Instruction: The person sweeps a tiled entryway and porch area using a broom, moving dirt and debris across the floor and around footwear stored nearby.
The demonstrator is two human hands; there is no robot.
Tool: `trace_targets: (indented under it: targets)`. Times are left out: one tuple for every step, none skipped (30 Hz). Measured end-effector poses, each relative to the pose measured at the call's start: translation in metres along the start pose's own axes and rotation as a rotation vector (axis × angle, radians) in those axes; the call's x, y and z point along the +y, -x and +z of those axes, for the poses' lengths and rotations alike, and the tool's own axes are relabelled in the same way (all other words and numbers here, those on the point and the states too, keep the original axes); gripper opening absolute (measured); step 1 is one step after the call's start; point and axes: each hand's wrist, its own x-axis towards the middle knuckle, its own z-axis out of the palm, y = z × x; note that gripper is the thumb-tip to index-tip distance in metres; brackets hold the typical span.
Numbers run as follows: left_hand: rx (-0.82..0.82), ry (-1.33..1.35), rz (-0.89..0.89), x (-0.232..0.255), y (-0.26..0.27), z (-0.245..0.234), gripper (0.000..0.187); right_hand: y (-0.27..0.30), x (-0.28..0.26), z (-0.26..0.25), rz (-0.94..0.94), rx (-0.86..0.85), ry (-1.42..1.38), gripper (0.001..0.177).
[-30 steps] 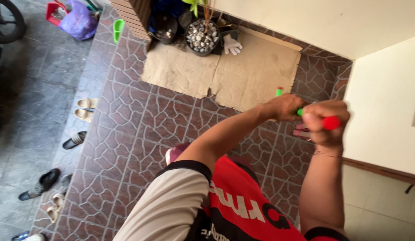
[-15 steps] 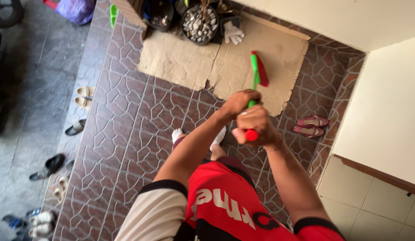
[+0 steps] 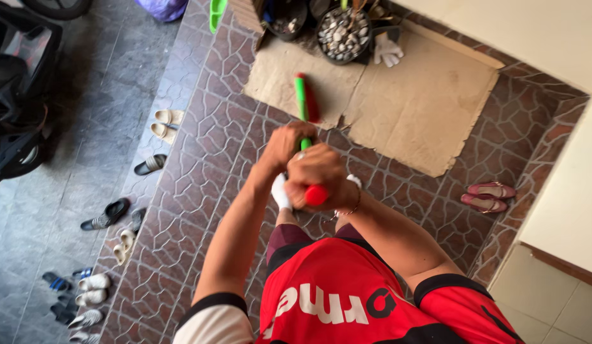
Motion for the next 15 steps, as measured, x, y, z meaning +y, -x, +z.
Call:
trace_targets:
  targets:
    - [-0.028,0.007,0.0,-0.015,0.003,-0.013,0.015,-0.002,0.005,0.012,-0.02,0.121,0.049,0.021]
    - [-0.056,0.015,0.0,-0.033,0.005,-0.023,0.02,0.0,0.01,0.019,-0.016,0.118,0.044,0.021]
    - [-0.051,0.012,0.0,-0.056,0.002,-0.031,0.02,0.001,0.018,0.023,0.156,0.196,-0.08,0.02]
    - [-0.017,-0.063,0.037,-0.083,0.0,-0.037,0.028,0.003,0.028,0.03,0.329,0.269,-0.204,0.022]
    - [0.013,-0.133,0.072,-0.113,-0.001,-0.038,0.036,0.007,0.042,0.041,0.331,0.266,-0.206,0.022]
    - [-0.025,-0.219,-0.014,-0.146,-0.004,-0.04,0.024,0.011,0.062,0.051,0.41,0.195,-0.168,0.019]
    - [-0.072,-0.3,-0.099,-0.177,-0.002,-0.042,0.012,0.019,0.076,0.063,0.498,0.128,-0.128,0.024]
    - [-0.062,-0.4,-0.124,-0.204,0.007,-0.047,0.013,0.03,0.087,0.081,0.507,0.131,-0.128,0.024]
    - [-0.051,-0.504,-0.137,-0.225,0.009,-0.053,0.014,0.037,0.099,0.099,0.595,0.084,-0.144,0.027]
    - [-0.058,-0.502,-0.126,-0.236,0.015,-0.055,0.014,0.045,0.107,0.109,0.682,0.037,-0.163,0.032]
    - [0.024,-0.463,-0.114,-0.241,0.019,-0.061,0.019,0.052,0.11,0.111,0.678,0.047,-0.15,0.032]
    - [0.106,-0.423,-0.101,-0.241,0.02,-0.065,0.024,0.058,0.105,0.112,0.641,0.13,-0.143,0.035]
    - [0.113,-0.426,-0.095,-0.239,0.017,-0.07,0.024,0.061,0.101,0.112,0.598,0.203,-0.145,0.038]
    - [0.126,-0.364,-0.046,-0.235,0.014,-0.074,0.022,0.059,0.097,0.108,0.589,0.203,-0.141,0.038]
    - [0.131,-0.304,-0.003,-0.23,0.018,-0.079,0.02,0.058,0.089,0.104,0.51,0.263,-0.172,0.04]
